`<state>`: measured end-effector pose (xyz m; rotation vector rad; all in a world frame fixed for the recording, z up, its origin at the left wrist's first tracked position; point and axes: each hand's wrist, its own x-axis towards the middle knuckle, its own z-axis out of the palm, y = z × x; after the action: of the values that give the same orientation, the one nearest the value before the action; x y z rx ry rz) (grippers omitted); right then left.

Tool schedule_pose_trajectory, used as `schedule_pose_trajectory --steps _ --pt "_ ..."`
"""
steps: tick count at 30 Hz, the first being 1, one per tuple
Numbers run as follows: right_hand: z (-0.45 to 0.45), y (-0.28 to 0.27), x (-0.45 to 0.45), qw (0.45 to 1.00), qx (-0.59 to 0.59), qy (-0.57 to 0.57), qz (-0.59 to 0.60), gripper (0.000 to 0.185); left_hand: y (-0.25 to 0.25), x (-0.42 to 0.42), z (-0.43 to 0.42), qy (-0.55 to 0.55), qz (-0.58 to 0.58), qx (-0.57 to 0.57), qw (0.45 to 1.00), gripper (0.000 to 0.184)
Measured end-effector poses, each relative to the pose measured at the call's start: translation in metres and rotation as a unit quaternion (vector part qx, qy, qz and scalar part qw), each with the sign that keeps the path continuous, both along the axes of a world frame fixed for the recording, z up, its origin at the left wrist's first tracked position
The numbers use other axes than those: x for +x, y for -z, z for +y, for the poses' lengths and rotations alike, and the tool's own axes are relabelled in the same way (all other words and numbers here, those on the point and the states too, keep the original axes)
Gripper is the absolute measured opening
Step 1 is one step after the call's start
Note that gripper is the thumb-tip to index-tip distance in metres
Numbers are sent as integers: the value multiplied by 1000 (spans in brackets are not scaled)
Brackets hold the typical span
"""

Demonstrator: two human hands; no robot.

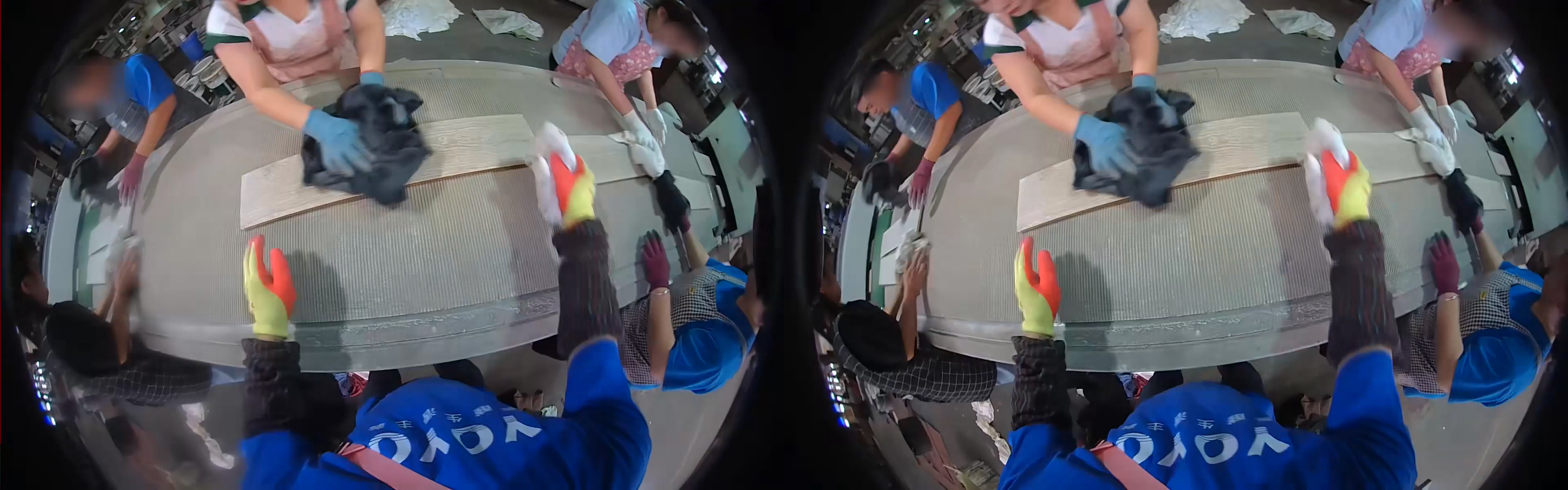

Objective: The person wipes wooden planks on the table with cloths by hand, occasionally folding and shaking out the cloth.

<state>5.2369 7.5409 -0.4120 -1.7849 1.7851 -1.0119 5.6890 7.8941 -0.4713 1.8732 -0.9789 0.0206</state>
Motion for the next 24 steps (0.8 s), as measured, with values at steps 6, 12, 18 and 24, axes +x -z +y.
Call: schedule_pose_trajectory --steps 6,12,18,24 --pt "-93 54 76 972 16 -119 204 64 -26 -17 -9 7 39 89 995 50" --pt "11 48 161 941 34 -333 53 65 -10 -45 -19 -52 -4 104 993 48" --pt "54 39 111 839 198 -475 -178 31 -13 -83 -63 11 -119 87 989 40" --pt "52 -3 30 898 122 -290 -309 40 -25 -104 -46 10 -100 63 993 39"
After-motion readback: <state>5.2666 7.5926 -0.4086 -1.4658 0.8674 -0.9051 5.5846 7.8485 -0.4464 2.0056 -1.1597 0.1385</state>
